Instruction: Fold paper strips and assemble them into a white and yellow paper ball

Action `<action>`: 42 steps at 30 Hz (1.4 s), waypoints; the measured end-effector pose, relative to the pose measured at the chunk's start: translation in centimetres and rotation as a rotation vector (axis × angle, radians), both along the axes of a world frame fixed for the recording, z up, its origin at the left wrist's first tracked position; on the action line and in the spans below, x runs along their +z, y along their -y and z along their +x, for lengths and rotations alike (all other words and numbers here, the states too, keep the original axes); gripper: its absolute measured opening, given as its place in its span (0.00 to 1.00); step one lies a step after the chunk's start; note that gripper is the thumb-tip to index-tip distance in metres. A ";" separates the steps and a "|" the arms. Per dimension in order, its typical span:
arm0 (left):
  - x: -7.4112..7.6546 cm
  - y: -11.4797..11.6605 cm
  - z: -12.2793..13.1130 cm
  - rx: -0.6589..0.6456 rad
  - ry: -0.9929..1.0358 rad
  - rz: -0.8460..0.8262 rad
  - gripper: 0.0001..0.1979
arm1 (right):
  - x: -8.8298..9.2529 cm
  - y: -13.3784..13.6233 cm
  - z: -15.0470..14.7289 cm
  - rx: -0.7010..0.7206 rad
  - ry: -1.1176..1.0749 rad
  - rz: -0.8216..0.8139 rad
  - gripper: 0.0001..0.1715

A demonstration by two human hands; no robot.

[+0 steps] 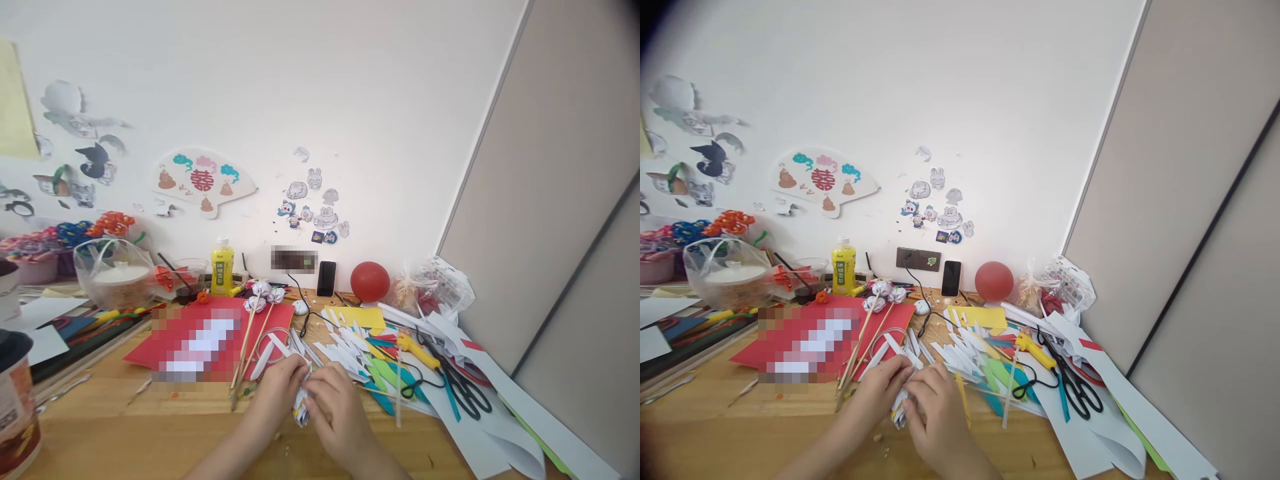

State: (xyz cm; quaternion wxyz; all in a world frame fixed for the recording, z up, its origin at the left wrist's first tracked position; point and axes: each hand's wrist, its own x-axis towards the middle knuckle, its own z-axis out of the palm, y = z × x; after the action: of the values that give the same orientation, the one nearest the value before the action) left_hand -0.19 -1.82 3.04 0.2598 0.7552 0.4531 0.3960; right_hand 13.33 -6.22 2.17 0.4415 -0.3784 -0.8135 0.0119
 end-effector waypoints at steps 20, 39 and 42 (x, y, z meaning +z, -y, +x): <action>0.8 -0.4 -0.6 0.052 0.154 -0.073 0.11 | 0.4 0.2 -0.1 -0.056 0.008 -0.015 0.18; -1.8 -0.5 0.8 -0.112 0.820 -0.773 0.14 | -1.2 -3.3 1.2 0.056 -0.820 -0.631 0.23; -1.5 -0.4 0.8 -0.228 0.841 -0.832 0.17 | -0.7 -3.5 1.6 0.067 -0.914 -0.660 0.22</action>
State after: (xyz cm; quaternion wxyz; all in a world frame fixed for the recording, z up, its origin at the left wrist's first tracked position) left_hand 0.57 -1.42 1.55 0.7314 0.4125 0.3446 0.4196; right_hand 14.95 -2.77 1.46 0.6064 -0.4267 -0.5045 0.4424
